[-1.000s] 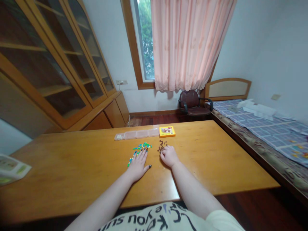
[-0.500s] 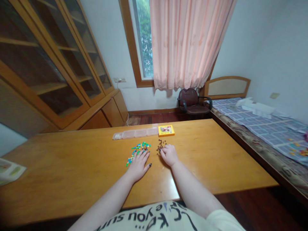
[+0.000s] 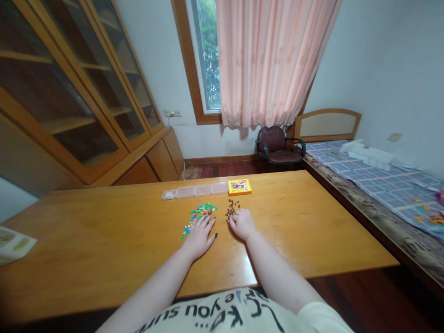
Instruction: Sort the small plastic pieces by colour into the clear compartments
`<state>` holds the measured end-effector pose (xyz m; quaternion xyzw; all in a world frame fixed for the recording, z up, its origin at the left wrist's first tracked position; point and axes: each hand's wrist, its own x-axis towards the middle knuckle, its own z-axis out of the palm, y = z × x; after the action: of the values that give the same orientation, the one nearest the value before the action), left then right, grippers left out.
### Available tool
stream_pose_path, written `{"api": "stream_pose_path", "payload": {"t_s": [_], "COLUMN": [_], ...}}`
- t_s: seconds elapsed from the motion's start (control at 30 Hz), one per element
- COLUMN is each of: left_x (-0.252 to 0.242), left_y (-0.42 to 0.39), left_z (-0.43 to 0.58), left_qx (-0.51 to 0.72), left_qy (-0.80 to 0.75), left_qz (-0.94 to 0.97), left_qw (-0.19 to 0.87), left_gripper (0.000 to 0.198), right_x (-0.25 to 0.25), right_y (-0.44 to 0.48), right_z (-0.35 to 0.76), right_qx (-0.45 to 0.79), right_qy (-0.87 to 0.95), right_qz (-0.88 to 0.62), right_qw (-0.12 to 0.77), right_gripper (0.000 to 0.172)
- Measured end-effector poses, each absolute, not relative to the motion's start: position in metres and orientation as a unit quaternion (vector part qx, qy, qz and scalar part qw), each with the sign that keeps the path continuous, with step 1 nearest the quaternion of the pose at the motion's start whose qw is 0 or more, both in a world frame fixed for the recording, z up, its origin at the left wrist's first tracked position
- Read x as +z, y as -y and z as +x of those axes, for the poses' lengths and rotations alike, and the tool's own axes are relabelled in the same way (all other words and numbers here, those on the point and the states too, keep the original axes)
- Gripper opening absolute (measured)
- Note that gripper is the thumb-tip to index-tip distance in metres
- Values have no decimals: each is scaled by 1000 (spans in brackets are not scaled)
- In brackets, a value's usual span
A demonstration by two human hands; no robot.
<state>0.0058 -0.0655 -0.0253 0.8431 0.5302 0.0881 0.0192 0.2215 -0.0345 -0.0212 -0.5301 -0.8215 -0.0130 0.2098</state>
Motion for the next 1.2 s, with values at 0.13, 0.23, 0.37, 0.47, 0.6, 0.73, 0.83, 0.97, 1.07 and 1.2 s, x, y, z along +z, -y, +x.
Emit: {"api": "stream_pose_path", "payload": {"t_s": [0.13,0.23,0.37,0.47,0.6,0.73,0.83,0.97,1.07,1.2], "left_x": [-26,-28,-31,-30,-27,-28,-30,-29,-28,-29], "left_y": [65,64,63,64,64,62,62,63,64,63], "left_z": [6,6,6,7,6,6,7,6,6,7], "left_qx": [86,90,94,99,104,96,90,96,103,109], "left_qy": [-536,-545,-552,-552,-552,-540,-542,-540,-537,-524], "left_qz": [840,833,828,828,828,836,835,836,837,845], "left_qw": [21,9,-2,-2,0,16,23,21,14,9], "left_gripper": [55,57,57,56,56,57,58,57,55,56], "right_x": [-20,-18,-18,-19,-20,-21,-21,-23,-24,-26], "right_y": [35,35,36,36,37,36,36,36,35,33], "right_z": [222,220,218,219,223,224,224,224,224,224], "right_qx": [-6,3,16,15,3,-6,-9,-2,0,-2], "right_qy": [820,825,836,830,825,834,838,847,848,844], "right_qz": [-533,-531,-515,-514,-513,-499,-494,-481,-478,-483], "right_qw": [209,194,188,217,237,235,233,227,227,234], "right_gripper": [33,32,27,26,31,35,37,35,35,38]}}
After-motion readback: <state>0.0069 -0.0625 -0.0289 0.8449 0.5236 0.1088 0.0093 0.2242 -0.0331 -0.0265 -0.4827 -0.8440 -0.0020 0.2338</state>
